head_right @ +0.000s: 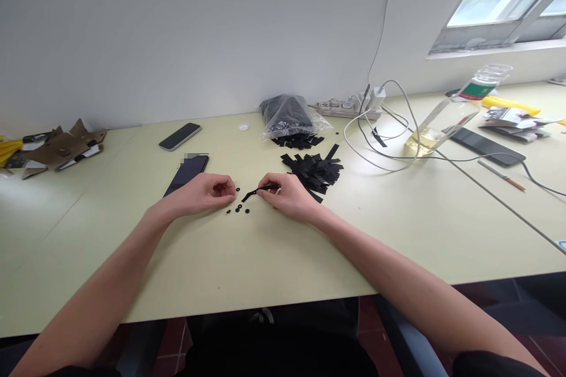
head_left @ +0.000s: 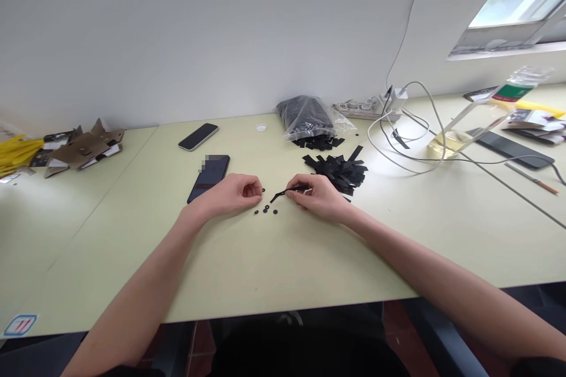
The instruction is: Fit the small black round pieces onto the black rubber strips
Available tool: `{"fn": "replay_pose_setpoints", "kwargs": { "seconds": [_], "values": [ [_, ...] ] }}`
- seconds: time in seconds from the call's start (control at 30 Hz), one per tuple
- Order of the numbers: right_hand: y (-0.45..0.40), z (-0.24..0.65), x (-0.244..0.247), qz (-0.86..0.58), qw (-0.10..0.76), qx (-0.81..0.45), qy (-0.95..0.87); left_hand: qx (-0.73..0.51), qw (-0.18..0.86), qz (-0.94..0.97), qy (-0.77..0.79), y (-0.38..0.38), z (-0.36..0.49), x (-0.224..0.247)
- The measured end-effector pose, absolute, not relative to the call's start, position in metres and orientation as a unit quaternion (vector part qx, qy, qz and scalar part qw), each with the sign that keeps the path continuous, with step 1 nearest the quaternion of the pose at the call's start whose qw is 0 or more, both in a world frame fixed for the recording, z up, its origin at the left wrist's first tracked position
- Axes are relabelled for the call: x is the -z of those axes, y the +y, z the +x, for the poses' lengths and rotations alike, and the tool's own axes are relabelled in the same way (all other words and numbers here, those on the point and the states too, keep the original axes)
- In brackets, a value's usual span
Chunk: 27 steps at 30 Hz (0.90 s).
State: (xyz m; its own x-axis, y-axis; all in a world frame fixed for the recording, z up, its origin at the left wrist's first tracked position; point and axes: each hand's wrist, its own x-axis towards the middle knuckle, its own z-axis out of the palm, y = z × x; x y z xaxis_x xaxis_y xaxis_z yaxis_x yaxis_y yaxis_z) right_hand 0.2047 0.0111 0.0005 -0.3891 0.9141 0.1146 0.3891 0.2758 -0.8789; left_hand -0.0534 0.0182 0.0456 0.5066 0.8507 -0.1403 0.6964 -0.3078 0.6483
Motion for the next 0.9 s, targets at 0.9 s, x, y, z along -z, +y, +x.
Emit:
{"fn": "replay_pose_setpoints", "kwargs": {
  "seconds": [0.9],
  "values": [
    [0.007,0.201,-0.001,-0.432,0.368,-0.434,-0.700,-0.296,0.498,0.681,0.447,0.008,-0.016,-0.018]
  ]
}}
